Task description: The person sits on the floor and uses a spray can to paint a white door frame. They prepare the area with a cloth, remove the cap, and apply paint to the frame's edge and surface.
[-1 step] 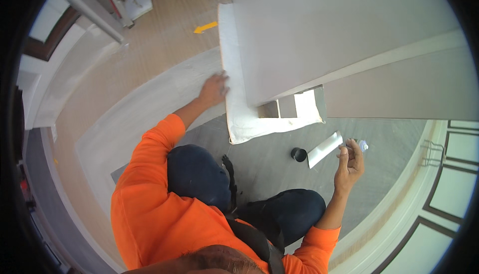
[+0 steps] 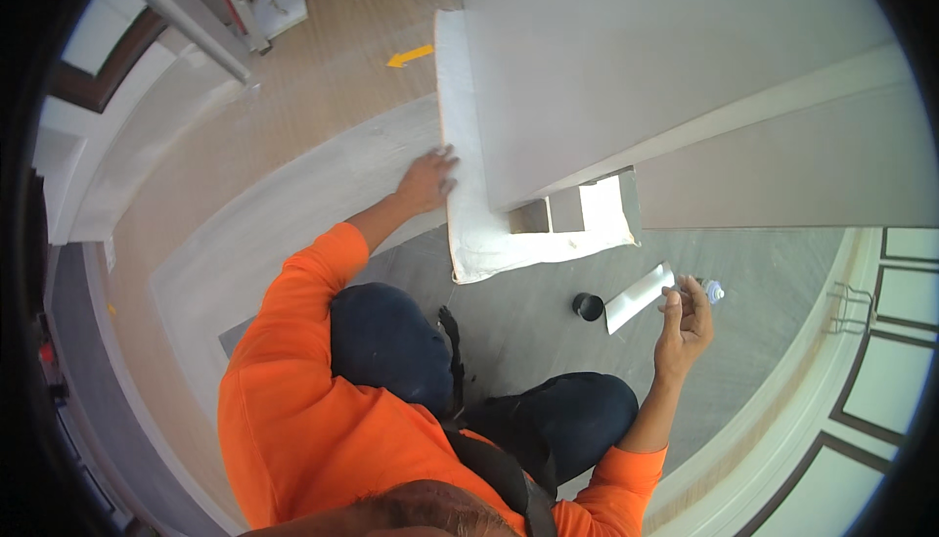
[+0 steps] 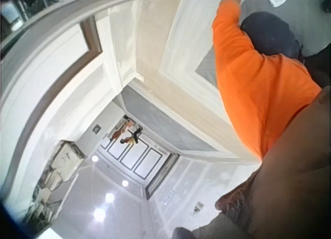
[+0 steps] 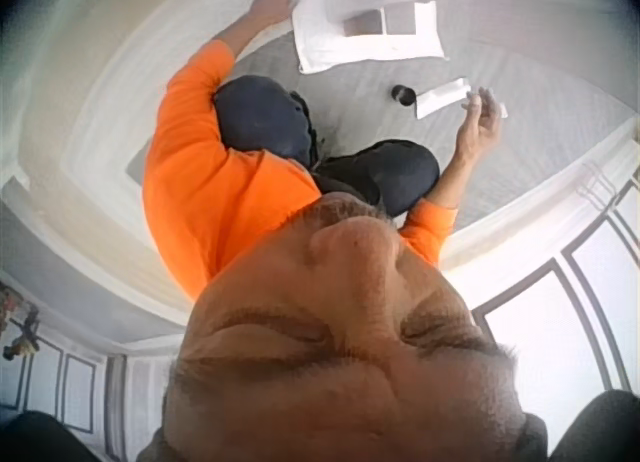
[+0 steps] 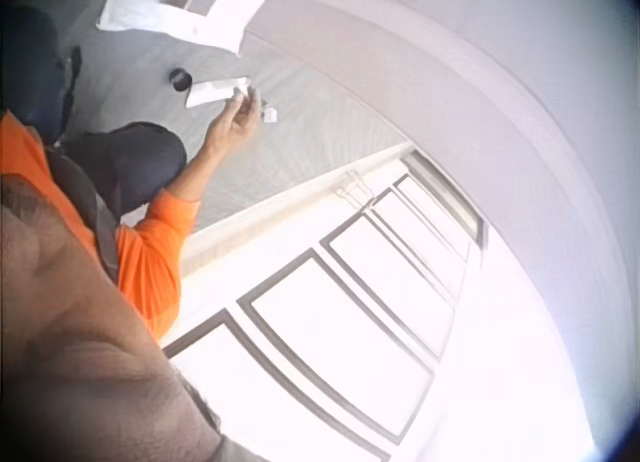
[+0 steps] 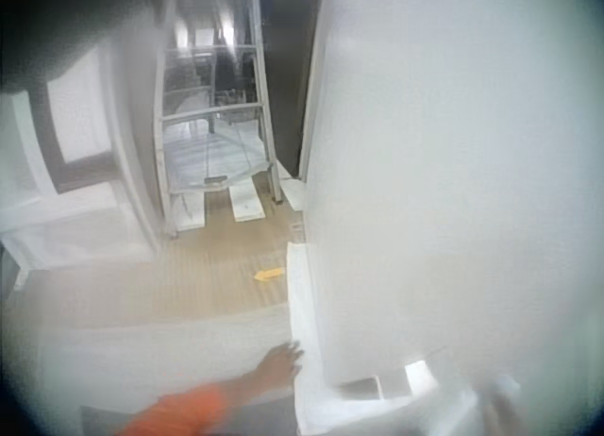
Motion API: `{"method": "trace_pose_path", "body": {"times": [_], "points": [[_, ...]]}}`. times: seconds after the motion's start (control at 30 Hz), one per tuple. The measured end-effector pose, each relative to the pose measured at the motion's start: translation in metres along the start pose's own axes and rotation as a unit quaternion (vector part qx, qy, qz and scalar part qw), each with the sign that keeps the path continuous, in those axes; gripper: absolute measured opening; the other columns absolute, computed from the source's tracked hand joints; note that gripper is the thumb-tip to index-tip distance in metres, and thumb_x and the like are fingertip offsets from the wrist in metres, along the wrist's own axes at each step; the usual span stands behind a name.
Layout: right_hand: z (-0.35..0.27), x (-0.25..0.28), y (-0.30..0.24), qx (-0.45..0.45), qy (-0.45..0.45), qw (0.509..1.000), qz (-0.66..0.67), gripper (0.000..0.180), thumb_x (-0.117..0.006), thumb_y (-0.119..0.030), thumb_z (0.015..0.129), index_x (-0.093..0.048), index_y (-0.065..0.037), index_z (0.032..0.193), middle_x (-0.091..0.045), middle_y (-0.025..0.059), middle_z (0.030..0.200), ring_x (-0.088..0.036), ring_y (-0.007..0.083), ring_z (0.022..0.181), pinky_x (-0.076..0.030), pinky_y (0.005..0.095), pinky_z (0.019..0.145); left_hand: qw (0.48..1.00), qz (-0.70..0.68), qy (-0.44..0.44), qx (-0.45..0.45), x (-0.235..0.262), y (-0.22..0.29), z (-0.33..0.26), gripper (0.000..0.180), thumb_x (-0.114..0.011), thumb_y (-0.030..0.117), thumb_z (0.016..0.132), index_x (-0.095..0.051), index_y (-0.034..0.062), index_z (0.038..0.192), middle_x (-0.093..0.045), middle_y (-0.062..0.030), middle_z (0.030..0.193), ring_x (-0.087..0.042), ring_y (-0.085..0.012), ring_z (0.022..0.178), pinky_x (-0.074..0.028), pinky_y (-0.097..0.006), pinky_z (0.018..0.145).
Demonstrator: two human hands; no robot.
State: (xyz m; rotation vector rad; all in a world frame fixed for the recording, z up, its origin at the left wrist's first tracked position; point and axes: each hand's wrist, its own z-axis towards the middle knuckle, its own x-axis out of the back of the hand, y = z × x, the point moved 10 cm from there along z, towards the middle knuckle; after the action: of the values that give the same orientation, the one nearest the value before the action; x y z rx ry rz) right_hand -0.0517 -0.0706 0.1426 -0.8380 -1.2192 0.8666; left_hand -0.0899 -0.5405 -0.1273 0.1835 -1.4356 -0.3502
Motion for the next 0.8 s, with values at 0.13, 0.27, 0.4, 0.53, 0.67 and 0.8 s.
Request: {"method": "trace_pose_path", "body": {"times": [0.13,0.27,0.4,0.53,0.67,0.8], "points": [[-0.007,0.001,-0.001,0.001,-0.006,0.999,0.034,0.036,-0.064,-0.014,0.100,-0.060,0.005,0.130,-0.068,0.0173,0.119,-0.070,0.0217,0.097,-0.058,0.0286,0.070,0.989,-0.035,-0.102,0.100,-0.024,-0.017,0.015,0.065,-0.066,0.039,0.094,-0.046,0.0018,0.144,-0.051,-0.0231,0.145,-0.053,-0.0373,0.129,-0.043,-0.045,0.110],[-0.022,0.025,-0.001,0.000,0.032,0.998,0.045,0.035,-0.062,-0.015,0.101,-0.060,0.004,0.131,-0.069,0.0180,0.118,-0.071,0.0216,0.094,-0.058,0.0282,0.067,0.906,-0.120,-0.158,0.375,-0.017,-0.053,0.023,0.071,-0.068,0.044,0.092,-0.046,-0.0017,0.142,-0.053,-0.0272,0.141,-0.058,-0.0379,0.124,-0.049,-0.044,0.103],[-0.033,0.049,0.003,-0.036,0.084,0.995,0.035,0.038,-0.065,-0.016,0.099,-0.059,0.004,0.132,-0.068,0.0182,0.118,-0.071,0.0220,0.092,-0.058,0.0287,0.067,0.889,-0.153,-0.121,0.414,-0.038,-0.071,0.036,0.067,-0.068,0.044,0.091,-0.051,-0.0053,0.133,-0.061,-0.0286,0.129,-0.061,-0.0384,0.120,-0.051,-0.044,0.099],[-0.031,0.048,0.005,-0.058,0.084,0.994,0.030,0.039,-0.065,-0.018,0.100,-0.059,0.005,0.131,-0.068,0.0172,0.117,-0.071,0.0208,0.091,-0.058,0.0284,0.067,0.851,-0.222,-0.077,0.470,-0.051,-0.094,0.039,0.052,-0.064,0.042,0.093,-0.065,-0.0045,0.117,-0.069,-0.0275,0.114,-0.066,-0.0386,0.112,-0.051,-0.045,0.097],[-0.024,0.037,0.014,-0.067,0.073,0.995,0.024,0.040,-0.066,-0.019,0.099,-0.060,0.005,0.130,-0.068,0.0160,0.115,-0.070,0.0191,0.090,-0.058,0.0276,0.066,0.846,-0.250,-0.005,0.471,-0.052,-0.095,0.036,0.041,-0.058,0.037,0.096,-0.072,0.0003,0.108,-0.071,-0.0231,0.112,-0.067,-0.0386,0.108,-0.052,-0.045,0.094],[-0.021,0.030,0.023,-0.072,0.065,0.995,0.022,0.039,-0.066,-0.018,0.099,-0.060,0.005,0.130,-0.068,0.0158,0.115,-0.070,0.0190,0.090,-0.057,0.0272,0.066,0.846,-0.243,0.020,0.474,-0.043,-0.092,0.031,0.036,-0.058,0.033,0.096,-0.074,0.0022,0.104,-0.073,-0.0212,0.107,-0.068,-0.0383,0.104,-0.053,-0.045,0.092]]}}
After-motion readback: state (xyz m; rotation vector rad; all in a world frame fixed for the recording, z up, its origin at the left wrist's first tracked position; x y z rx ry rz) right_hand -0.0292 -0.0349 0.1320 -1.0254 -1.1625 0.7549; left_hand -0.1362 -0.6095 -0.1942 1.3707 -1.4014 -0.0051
